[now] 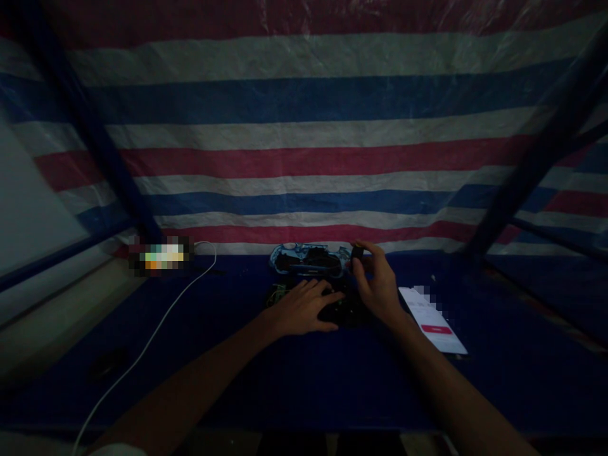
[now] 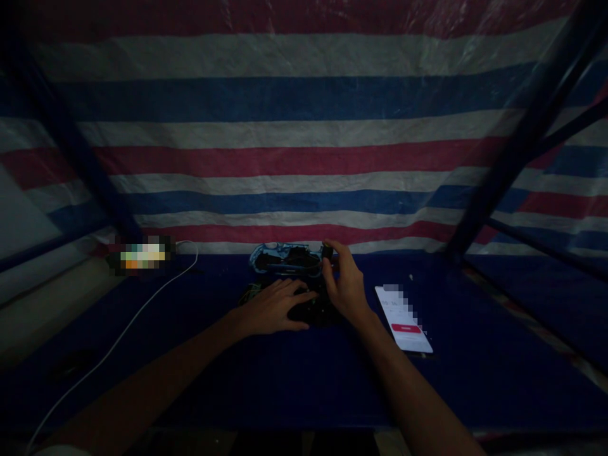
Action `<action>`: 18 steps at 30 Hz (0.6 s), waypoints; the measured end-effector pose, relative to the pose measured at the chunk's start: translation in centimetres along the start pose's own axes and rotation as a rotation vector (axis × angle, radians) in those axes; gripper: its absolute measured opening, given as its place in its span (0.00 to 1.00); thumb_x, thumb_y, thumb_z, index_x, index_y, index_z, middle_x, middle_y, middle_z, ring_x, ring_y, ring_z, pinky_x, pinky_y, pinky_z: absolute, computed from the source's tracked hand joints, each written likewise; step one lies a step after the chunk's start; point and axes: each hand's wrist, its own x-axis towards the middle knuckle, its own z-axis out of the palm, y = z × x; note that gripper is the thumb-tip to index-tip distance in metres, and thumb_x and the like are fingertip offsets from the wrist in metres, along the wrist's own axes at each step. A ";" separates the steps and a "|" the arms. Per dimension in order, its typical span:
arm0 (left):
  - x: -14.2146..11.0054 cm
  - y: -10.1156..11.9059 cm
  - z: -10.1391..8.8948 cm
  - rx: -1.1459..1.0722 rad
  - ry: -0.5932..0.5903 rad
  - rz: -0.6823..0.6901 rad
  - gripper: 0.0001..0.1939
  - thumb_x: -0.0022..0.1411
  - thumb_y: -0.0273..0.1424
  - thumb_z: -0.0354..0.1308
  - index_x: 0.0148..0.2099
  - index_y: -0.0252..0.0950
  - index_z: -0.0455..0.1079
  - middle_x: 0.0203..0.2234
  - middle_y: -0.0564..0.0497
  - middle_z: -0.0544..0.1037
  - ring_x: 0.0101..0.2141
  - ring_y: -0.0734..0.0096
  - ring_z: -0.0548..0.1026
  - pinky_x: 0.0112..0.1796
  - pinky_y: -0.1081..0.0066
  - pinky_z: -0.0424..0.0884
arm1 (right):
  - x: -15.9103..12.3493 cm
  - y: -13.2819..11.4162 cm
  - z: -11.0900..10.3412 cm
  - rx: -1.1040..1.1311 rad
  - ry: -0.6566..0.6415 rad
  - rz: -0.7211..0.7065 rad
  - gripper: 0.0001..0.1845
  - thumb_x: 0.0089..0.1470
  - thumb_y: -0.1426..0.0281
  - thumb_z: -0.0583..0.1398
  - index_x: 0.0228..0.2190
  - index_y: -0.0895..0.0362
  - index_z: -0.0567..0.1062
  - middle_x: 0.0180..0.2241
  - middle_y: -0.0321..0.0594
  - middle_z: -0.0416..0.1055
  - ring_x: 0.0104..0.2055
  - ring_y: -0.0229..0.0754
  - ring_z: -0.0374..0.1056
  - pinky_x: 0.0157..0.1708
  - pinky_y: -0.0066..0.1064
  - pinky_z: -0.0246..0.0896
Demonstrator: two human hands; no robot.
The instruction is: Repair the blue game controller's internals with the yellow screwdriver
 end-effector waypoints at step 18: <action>0.0 0.0 0.0 0.000 -0.016 -0.008 0.35 0.67 0.51 0.60 0.70 0.44 0.61 0.57 0.42 0.72 0.55 0.50 0.72 0.55 0.52 0.68 | 0.0 0.2 0.3 -0.010 -0.078 0.053 0.19 0.68 0.63 0.55 0.59 0.48 0.65 0.54 0.47 0.72 0.41 0.44 0.77 0.40 0.40 0.77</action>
